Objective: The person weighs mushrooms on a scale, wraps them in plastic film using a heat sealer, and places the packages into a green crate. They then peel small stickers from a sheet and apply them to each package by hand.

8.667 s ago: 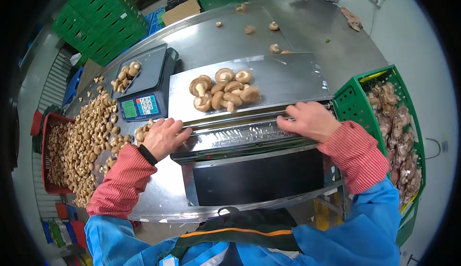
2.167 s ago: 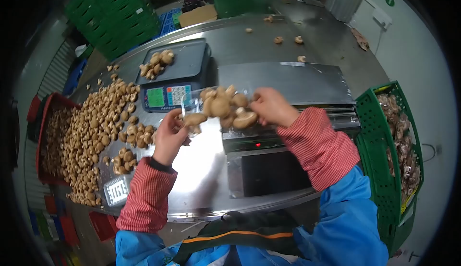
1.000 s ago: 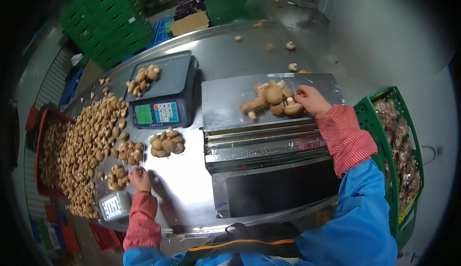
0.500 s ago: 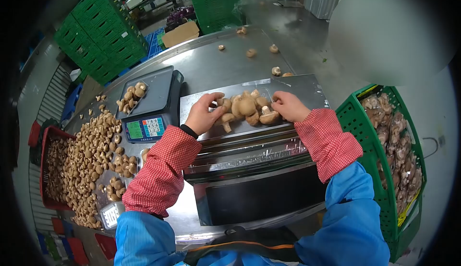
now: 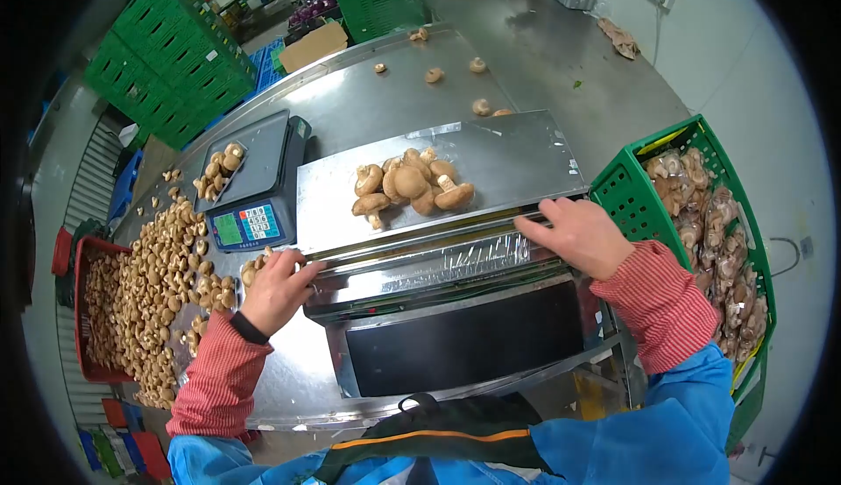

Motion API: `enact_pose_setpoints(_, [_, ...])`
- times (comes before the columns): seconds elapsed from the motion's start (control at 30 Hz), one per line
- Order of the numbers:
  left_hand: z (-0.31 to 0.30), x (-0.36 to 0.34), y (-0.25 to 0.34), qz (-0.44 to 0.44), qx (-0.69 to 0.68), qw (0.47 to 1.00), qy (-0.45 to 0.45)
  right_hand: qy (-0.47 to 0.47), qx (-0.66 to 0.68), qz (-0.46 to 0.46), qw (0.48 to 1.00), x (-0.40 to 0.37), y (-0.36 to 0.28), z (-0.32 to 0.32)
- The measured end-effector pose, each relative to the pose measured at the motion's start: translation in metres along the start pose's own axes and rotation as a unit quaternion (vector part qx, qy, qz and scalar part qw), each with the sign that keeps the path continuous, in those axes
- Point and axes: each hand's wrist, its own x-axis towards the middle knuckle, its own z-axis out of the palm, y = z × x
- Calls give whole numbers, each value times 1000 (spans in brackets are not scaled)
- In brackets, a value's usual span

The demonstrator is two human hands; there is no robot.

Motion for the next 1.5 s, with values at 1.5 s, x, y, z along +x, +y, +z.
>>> enact_pose_setpoints(1.5, [33, 83, 29, -375, -577, 715, 125, 115, 668, 278, 680, 104, -28, 60])
